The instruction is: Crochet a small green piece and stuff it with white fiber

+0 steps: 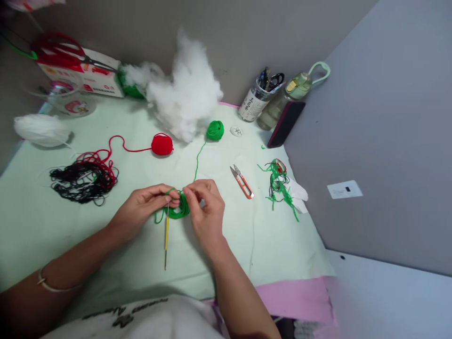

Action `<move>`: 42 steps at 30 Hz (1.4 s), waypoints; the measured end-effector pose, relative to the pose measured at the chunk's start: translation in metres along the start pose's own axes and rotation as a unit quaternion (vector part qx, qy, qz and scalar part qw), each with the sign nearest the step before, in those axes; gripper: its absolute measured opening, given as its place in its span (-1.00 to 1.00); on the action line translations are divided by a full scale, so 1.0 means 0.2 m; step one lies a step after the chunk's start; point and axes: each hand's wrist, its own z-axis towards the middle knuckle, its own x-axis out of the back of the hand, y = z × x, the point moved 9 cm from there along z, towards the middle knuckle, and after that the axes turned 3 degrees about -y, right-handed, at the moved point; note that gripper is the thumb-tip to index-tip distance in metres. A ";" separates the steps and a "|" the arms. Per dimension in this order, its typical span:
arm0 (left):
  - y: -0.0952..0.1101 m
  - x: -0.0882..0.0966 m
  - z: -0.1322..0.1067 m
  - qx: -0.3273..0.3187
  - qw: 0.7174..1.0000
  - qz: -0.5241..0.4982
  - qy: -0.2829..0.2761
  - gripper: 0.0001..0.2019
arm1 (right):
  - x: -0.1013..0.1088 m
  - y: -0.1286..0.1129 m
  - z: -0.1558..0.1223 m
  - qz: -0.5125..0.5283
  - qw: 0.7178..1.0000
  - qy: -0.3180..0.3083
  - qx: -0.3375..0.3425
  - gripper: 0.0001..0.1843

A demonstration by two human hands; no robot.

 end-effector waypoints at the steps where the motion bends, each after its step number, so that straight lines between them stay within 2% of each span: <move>1: 0.01 0.00 0.00 0.003 1.000 0.004 -0.002 -0.89 | -0.01 -0.04 -0.01 -0.040 0.998 0.001 0.044 -0.87; 5: 0.02 -0.03 -0.01 0.011 0.999 -0.023 -0.021 -0.80 | -0.10 -0.15 -0.07 -0.159 0.970 -0.044 0.176 -0.87; 8: 0.00 -0.02 -0.01 0.028 0.998 -0.059 -0.016 -0.75 | -0.14 -0.16 -0.09 -0.185 0.957 -0.081 0.209 -0.85; 13: -0.01 0.03 0.01 0.028 0.995 -0.094 0.021 -0.79 | -0.18 -0.10 -0.08 -0.160 0.961 -0.157 0.165 -0.74; 15: 0.00 0.04 0.01 0.021 0.995 -0.095 0.033 -0.79 | -0.18 -0.09 -0.08 -0.148 0.963 -0.165 0.155 -0.70; 20: 0.03 0.04 0.01 -0.005 0.997 -0.070 0.045 -0.81 | -0.12 -0.08 -0.06 -0.135 0.975 -0.110 0.137 -0.83; 23: 0.01 0.03 0.01 -0.009 0.998 -0.053 0.037 -0.81 | -0.11 -0.07 -0.05 -0.114 0.983 -0.092 0.115 -0.83; 28: 0.00 0.01 0.00 -0.011 0.999 -0.045 0.019 -0.78 | -0.11 -0.06 -0.04 -0.080 0.990 -0.082 0.085 -0.79; 35: 0.02 -0.01 -0.01 -0.027 0.997 -0.055 0.037 -0.75 | -0.11 0.06 -0.02 0.007 0.996 -0.075 -0.043 -0.89; 42: 0.02 0.01 -0.02 -0.028 0.997 -0.047 0.061 -0.73 | -0.11 0.09 -0.02 0.050 0.993 -0.073 -0.080 -0.95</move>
